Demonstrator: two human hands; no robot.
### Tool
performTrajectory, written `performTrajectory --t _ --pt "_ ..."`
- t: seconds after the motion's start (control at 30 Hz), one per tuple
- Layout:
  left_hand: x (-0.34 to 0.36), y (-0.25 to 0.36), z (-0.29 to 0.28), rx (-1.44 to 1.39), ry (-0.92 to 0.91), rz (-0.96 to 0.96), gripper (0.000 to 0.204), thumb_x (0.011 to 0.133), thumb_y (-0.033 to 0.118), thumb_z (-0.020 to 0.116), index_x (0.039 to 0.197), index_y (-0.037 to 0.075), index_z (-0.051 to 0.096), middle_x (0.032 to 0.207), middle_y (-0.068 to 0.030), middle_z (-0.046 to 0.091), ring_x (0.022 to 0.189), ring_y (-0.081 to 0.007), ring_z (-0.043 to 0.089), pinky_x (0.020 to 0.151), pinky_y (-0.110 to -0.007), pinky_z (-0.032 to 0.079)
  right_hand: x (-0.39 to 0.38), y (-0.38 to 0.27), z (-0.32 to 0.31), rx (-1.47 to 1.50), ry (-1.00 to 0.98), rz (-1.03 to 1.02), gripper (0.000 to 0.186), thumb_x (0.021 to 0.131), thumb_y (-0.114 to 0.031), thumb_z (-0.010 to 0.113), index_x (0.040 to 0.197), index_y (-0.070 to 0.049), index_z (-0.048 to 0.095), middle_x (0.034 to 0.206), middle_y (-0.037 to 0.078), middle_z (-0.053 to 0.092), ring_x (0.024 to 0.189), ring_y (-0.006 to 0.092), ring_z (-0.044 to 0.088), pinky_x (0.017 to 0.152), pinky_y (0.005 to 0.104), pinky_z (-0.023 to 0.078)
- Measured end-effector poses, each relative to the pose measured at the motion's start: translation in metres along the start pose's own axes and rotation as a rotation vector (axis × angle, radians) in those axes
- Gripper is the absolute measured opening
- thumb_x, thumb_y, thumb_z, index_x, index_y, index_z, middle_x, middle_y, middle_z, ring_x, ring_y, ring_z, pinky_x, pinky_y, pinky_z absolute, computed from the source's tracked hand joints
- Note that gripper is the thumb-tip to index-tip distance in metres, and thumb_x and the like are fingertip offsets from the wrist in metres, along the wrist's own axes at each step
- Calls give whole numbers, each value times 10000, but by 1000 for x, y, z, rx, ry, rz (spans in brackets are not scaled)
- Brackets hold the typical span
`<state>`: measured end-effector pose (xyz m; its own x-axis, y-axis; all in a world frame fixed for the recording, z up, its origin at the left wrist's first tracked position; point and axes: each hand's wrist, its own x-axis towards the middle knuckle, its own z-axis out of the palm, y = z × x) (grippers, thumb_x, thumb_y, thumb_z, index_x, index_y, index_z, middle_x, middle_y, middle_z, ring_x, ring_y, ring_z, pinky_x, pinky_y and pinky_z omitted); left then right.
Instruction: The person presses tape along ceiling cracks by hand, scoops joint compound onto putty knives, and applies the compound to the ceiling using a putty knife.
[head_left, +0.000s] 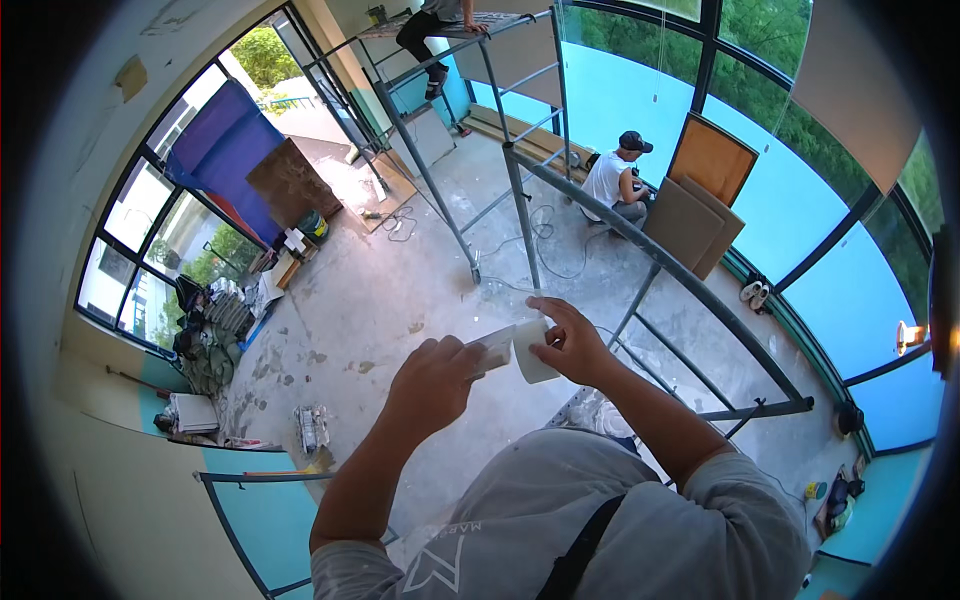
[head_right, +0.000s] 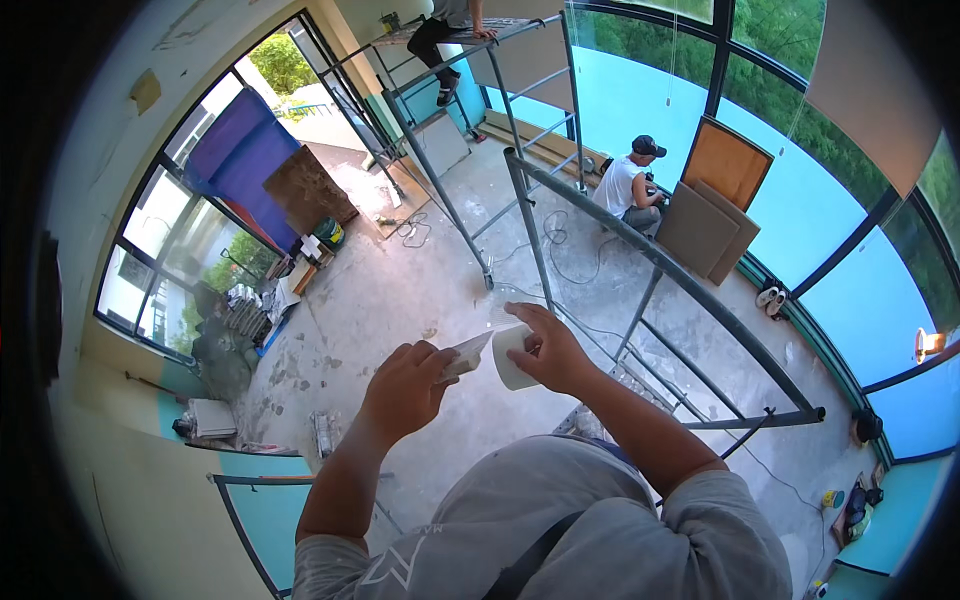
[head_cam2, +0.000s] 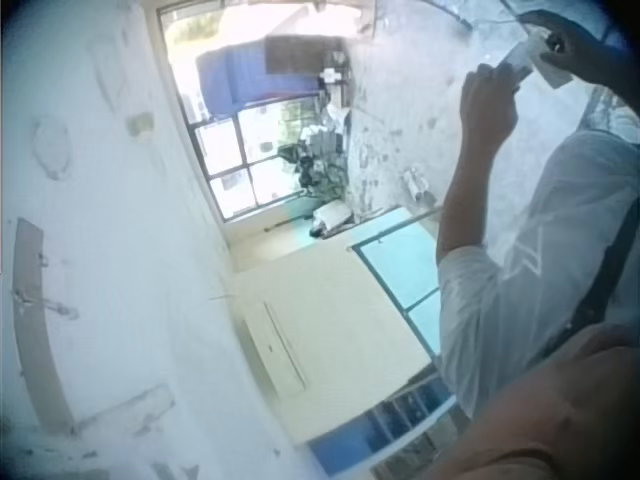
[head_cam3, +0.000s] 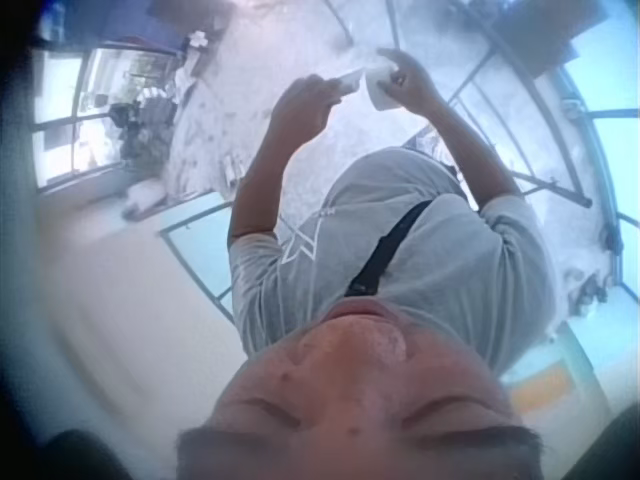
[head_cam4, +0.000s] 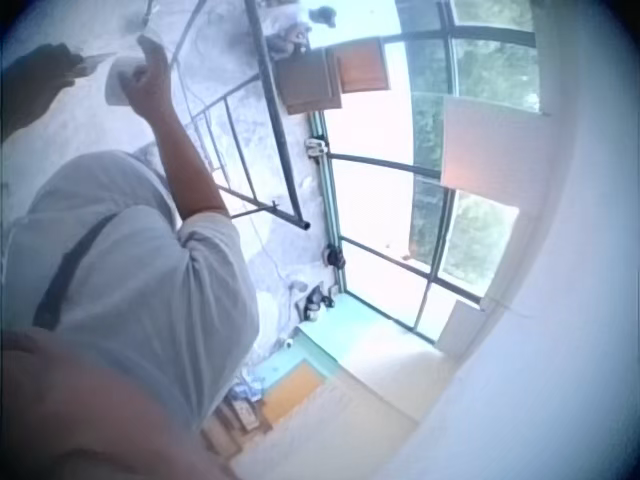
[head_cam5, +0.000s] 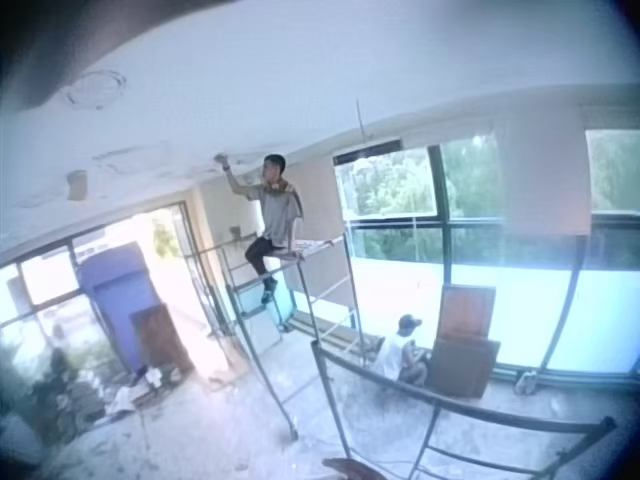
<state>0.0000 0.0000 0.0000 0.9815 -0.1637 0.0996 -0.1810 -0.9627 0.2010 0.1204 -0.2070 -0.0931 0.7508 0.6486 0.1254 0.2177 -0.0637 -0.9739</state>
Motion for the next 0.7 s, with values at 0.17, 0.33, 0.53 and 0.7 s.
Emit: performTrajectory --t 0.17,0.33,0.53,0.7 --pt "1 8 5 -120 71 31 296 810 146 674 1089 93 588 942 -93 607 838 -306 584 734 -401 473 -6 0 -2 24 36 33 659 771 -10 659 1373 -42 394 1364 168 393 872 210 632 752 285 541" --pt "2 -33 46 -424 87 -325 388 822 233 665 1125 18 554 1046 -194 614 963 -368 584 817 -416 462 -21 9 -32 -18 217 66 678 764 -25 673 1379 -42 387 1371 174 387 844 200 626 721 279 535" --pt "-54 -112 177 -291 -171 -660 523 773 378 679 1052 -44 547 1023 -287 608 995 -440 575 841 -464 457 -74 13 -134 -278 637 34 757 736 -8 706 1406 -86 362 1343 130 443 770 141 604 647 252 509" --pt "-111 -134 268 -234 -587 -710 594 700 416 754 1052 -27 571 1030 -271 622 985 -412 604 829 -456 481 -188 -35 -271 -876 1191 2 748 754 22 640 1421 -78 318 1383 164 438 1041 270 578 804 318 503"
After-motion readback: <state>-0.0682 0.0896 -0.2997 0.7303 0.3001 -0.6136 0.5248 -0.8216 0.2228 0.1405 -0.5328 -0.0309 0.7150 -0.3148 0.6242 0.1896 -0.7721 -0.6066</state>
